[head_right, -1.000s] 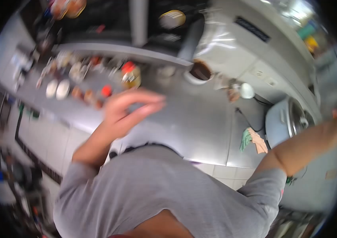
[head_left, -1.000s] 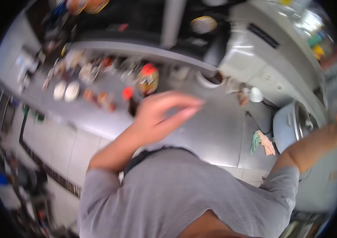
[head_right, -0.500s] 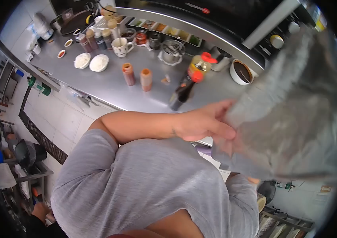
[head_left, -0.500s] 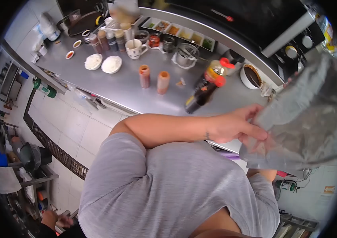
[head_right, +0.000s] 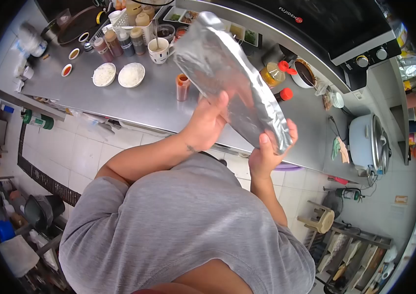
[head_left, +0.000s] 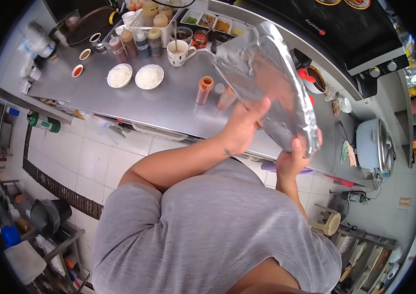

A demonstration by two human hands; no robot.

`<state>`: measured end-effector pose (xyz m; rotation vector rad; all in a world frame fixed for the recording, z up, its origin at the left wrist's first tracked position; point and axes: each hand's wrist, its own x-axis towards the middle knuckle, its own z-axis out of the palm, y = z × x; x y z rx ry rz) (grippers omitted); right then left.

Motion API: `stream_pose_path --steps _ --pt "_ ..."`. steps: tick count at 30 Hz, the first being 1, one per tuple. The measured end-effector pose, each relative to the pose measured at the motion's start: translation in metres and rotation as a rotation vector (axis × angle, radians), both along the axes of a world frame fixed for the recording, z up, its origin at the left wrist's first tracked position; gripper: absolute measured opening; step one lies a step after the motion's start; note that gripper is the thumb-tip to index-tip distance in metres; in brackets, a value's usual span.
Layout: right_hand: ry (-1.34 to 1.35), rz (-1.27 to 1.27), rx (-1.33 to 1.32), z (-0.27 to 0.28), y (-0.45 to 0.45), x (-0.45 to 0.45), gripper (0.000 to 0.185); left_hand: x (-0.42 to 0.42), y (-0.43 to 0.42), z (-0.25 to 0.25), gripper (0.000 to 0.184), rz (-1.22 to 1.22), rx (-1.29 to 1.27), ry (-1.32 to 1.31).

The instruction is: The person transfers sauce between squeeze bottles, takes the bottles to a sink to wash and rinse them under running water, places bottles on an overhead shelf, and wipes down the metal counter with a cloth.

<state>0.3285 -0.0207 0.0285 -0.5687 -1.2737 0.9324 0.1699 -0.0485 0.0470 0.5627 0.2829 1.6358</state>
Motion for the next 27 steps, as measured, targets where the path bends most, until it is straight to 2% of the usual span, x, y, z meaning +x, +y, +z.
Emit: stream_pose_path --steps 3,8,11,26,27 --pt "-0.068 -0.062 -0.162 -0.028 0.001 -0.003 0.063 -0.012 0.015 -0.024 0.058 -0.069 -0.098 -0.190" --pt "-0.096 -0.097 -0.313 -0.032 -0.001 -0.023 0.056 -0.019 0.039 -0.074 0.076 -0.199 -0.211 -0.344" --pt "-0.134 -0.101 -0.275 -0.032 0.003 -0.024 0.057 -0.022 0.038 -0.069 0.062 -0.181 -0.215 -0.371" --pt "-0.229 -0.099 -0.247 -0.010 0.009 -0.038 0.058 -0.032 0.040 -0.064 0.058 -0.211 -0.204 -0.464" --pt "-0.247 -0.108 -0.234 -0.010 0.010 -0.037 0.057 -0.032 0.040 -0.062 0.064 -0.194 -0.204 -0.437"
